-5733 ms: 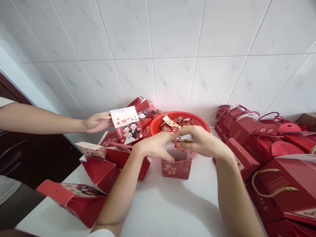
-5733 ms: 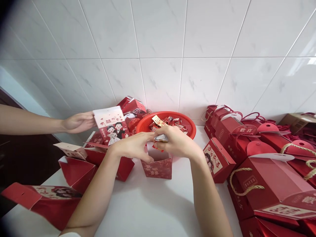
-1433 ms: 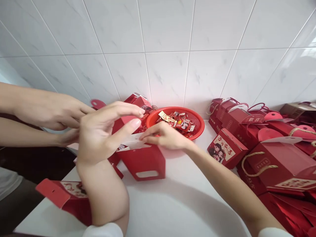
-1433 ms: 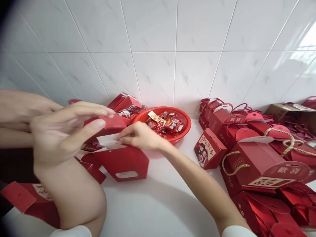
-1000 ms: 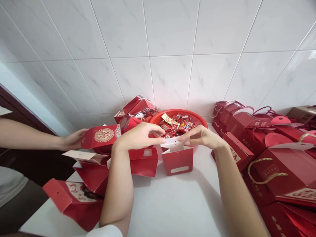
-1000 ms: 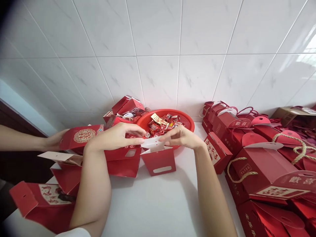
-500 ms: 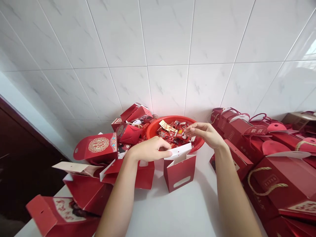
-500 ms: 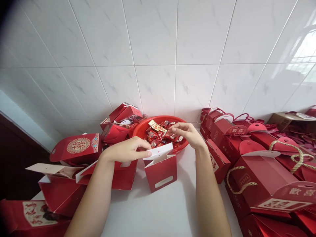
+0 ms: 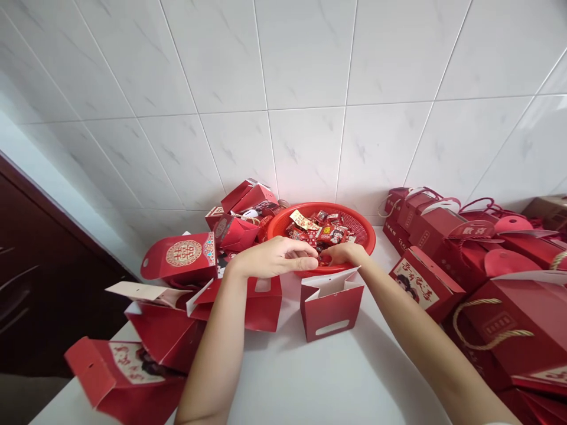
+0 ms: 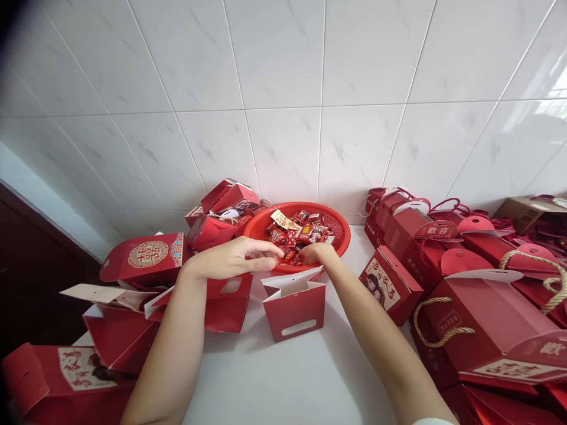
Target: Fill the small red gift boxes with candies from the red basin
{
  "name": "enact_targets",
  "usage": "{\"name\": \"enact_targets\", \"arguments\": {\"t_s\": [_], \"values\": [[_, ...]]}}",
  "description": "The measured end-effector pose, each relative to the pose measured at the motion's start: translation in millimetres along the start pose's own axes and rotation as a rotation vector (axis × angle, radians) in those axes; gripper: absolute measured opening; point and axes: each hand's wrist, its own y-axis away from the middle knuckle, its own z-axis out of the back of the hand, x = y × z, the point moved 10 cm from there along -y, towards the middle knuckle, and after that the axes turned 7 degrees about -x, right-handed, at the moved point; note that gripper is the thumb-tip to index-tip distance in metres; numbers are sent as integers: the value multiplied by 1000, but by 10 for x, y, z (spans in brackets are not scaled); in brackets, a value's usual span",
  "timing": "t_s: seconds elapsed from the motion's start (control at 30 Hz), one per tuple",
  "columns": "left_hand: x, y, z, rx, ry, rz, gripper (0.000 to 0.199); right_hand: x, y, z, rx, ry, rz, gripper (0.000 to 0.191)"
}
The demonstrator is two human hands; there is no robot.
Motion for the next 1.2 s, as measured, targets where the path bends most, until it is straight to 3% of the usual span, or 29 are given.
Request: {"name": "enact_targets", "arguments": {"t_s": [0.3,0.47,0.53,0.7,0.77,0.9,1.03,1.2], "values": [[149,-9,102,-75,11,105,56,95,21,-42,-4,-39,60,21],[237,-49,89,-72,-18,140,57,118,-17,1,-49,-132,145,22],[274,-79,79,-76,-29,139,55,136,-38,41,-92,-237,203,18],[432,-170,49,-116,-79,167,52,112,-58,250,-270,-782,365,11],[496,-201,38,-124,-112,190,48,55,-57,315,-351,-864,388,13],[573,-279,52,-89,-203,250,38,-78,-54,389,-476,-940,343,14],[611,-475,25,37,-329,308,35,-232,-39,440,-598,-907,203,8],[800,-896,-245,203,-469,324,18,-377,32,499,-720,-797,34,17]]}}
